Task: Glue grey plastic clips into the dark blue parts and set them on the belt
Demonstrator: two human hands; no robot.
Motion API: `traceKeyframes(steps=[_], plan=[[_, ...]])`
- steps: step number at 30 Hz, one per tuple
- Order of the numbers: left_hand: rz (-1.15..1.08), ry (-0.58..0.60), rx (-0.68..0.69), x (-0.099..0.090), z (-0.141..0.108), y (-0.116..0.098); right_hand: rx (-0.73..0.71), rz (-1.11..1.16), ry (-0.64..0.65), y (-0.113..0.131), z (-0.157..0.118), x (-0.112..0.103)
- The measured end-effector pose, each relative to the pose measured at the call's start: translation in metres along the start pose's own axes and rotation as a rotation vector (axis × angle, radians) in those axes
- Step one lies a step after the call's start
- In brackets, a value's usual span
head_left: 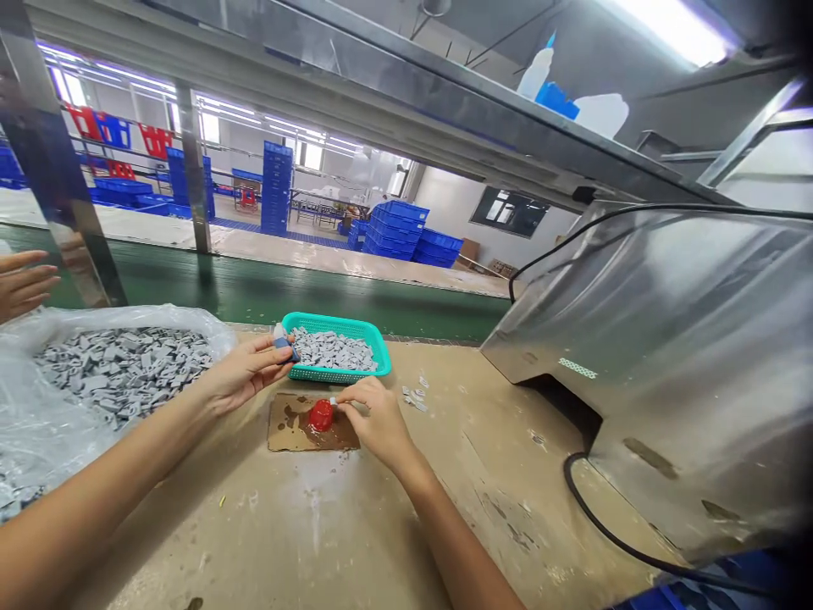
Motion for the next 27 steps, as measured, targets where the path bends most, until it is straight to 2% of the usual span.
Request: traceKeyframes(steps=[5, 10, 15, 20, 27], plan=[[0.069, 0.000, -0.004, -0.009, 0.005, 0.005, 0.038, -0.064, -0.013, -0.017, -0.013, -0.004], [0.134, 0.051, -0.046, -0.007, 0.003, 0.004, 0.058, -0.119, 0.024, -0.031, -0.022, -0.001], [0.177, 0.082, -0.021, -0.004, -0.002, -0.002, 0.029, -0.166, 0.044, -0.031, -0.021, 0.006], [0.205, 0.077, -0.043, -0.005, -0.004, 0.002, 0.027, -0.201, 0.032, -0.030, -0.022, 0.007], [0.481, 0.175, -0.062, 0.009, -0.010, 0.004, 0.032, -0.248, 0.032, -0.030, -0.020, 0.008]])
Point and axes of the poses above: each hand's wrist, its own z-axis towards the middle knuckle, its own x-axis out of the palm, y = z × x, the point moved 4 cm from there along z, towards the middle knuckle, and after that the axes turned 15 degrees about y, right-handed, at the moved point
